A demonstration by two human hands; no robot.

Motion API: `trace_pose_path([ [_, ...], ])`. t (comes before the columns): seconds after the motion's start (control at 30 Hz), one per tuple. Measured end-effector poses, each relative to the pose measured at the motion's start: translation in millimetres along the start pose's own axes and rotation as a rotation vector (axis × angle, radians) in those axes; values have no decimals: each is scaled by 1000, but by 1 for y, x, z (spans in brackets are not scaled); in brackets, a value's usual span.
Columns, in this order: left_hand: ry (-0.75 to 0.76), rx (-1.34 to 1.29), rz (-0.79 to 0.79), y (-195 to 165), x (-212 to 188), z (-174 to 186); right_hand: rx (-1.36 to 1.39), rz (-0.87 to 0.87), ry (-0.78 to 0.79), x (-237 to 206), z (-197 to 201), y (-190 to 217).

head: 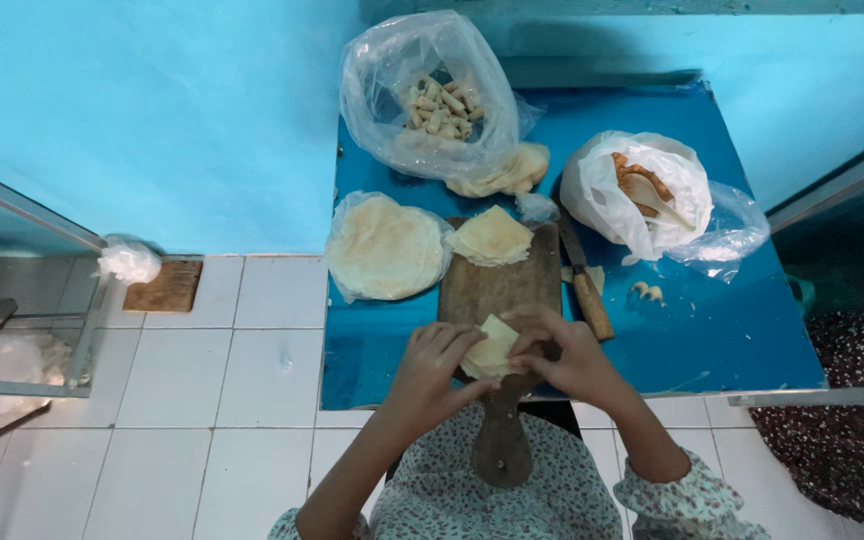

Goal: The person folds thin square pastry wrappers with a brown filling into triangular parcels on a wooden board, pressing the edges closed and stacking the finished triangles. They occasionally reach into plastic bags to take filling or more wrappers and continue folding one piece at a time.

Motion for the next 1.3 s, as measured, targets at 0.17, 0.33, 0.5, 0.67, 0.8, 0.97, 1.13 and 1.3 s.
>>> trace_pose_path([
  [0.17, -56, 14, 125, 6, 6, -8, 214, 6, -98, 12, 15, -5],
  [0.33, -115, 177, 166, 8, 14, -22, 268, 55, -372, 32, 42, -14],
  [0.5, -82, 167, 197, 11, 16, -29, -459, 429, -576, 28, 38, 2],
  [0.67, -121, 67, 164, 12, 13, -24, -519, 476, -297, 15, 11, 6],
  [0.8, -108, -113, 229, 17, 9, -21, -359, 261, -374, -1, 21, 8],
  [0.97, -153, -320, 221, 13, 7, -16, -254, 342, -319, -15, 2, 27],
  [1.13, -179, -525, 416, 23, 1, -19, -162, 217, -402, -18, -8, 22],
  [1.3, -234, -676, 457, 36, -4, -22, -217, 422, -456, -20, -8, 32],
])
Point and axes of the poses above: each hand's wrist, its own x-axis towards the middle knuckle, its own z-axis out of the back of the hand, y = z × x, the point moved 5 cm from there along x, towards the middle knuckle, and after that the axes turned 13 degrees about -x, right-handed, at the moved point
